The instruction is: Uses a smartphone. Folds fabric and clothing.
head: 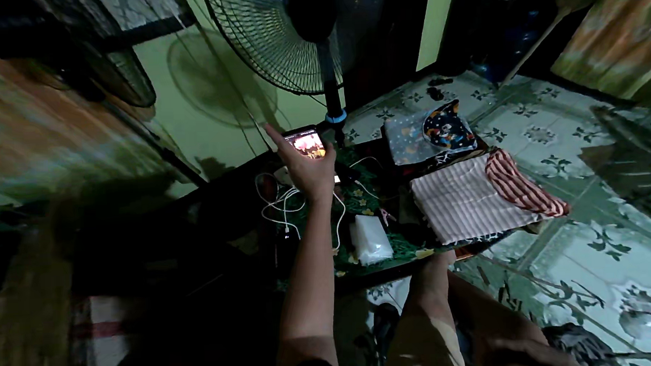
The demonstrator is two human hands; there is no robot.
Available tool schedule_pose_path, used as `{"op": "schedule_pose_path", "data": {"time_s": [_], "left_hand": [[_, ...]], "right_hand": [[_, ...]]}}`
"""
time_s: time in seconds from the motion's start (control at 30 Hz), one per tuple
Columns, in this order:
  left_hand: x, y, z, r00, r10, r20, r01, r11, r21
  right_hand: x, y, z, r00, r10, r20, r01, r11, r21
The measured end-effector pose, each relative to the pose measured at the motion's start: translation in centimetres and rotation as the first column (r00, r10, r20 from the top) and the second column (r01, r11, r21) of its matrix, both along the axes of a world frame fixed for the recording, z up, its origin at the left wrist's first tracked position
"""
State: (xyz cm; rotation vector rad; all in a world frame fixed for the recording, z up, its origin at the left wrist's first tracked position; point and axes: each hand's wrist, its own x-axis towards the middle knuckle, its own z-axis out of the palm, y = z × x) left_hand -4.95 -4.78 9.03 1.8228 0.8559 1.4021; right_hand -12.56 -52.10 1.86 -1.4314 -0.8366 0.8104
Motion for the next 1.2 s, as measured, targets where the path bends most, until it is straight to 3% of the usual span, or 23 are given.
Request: {"op": "schedule_pose_path", "data": {"time_s": [0.1,0.23,0.3,0.47,0.63,0.7,0.83,0.97,1.03,1.2], "left_hand": [[-2.7,-3.0,2.0,0.989,-0.138,-0.05,0.137,0.99,-0.019],[-4.9,-5.5,2.7,0.968,-0.222,-0.116,0.218,0.975,-0.048],[-5.2,-5.3,2.8,0.966,-0.217,-0.14,0.212,0.976,-0.05],[-4.5,-1.9,2.5,0.981,-0.161,-0.107,0.158,0.987,-0.036],[-1.8,0.6,0.8,0.992,-0.064,-0.113,0.061,0.998,-0.025],[-0.5,1.3,-0.2,0.989,-0.011,-0.146,0.004,0.999,-0.053],[1.7,2.5,-2.1,0.979,0.064,-0.195,-0.077,0.995,-0.062],[3.6,3.8,-4.0,0.953,0.149,-0.262,-0.173,0.982,-0.071],[4.4,4.4,-5.1,0.935,0.193,-0.298,-0.22,0.974,-0.059],[5.5,5.0,-6.7,0.902,0.26,-0.346,-0.287,0.958,-0.028]], "right_hand": [[1.6,3.1,-0.2,0.978,-0.06,0.202,0.061,0.998,0.003],[2.9,8.4,0.1,0.983,-0.148,0.112,0.144,0.989,0.043],[2.6,10.3,-0.8,0.966,-0.183,0.181,0.184,0.983,0.014],[-1.3,10.5,-5.0,0.87,-0.071,0.487,0.141,0.984,-0.109],[-3.1,9.4,-10.6,0.787,0.27,0.554,-0.014,0.907,-0.421],[-2.7,9.7,-10.4,0.771,0.387,0.505,-0.086,0.85,-0.52],[-1.9,9.6,-13.4,0.752,0.336,0.567,-0.094,0.906,-0.412],[-2.0,9.9,-11.2,0.745,0.345,0.571,-0.093,0.902,-0.423],[-2.0,9.7,-12.1,0.737,0.297,0.606,-0.074,0.928,-0.365],[-1.7,9.8,-12.7,0.767,0.331,0.55,-0.087,0.903,-0.421]]}}
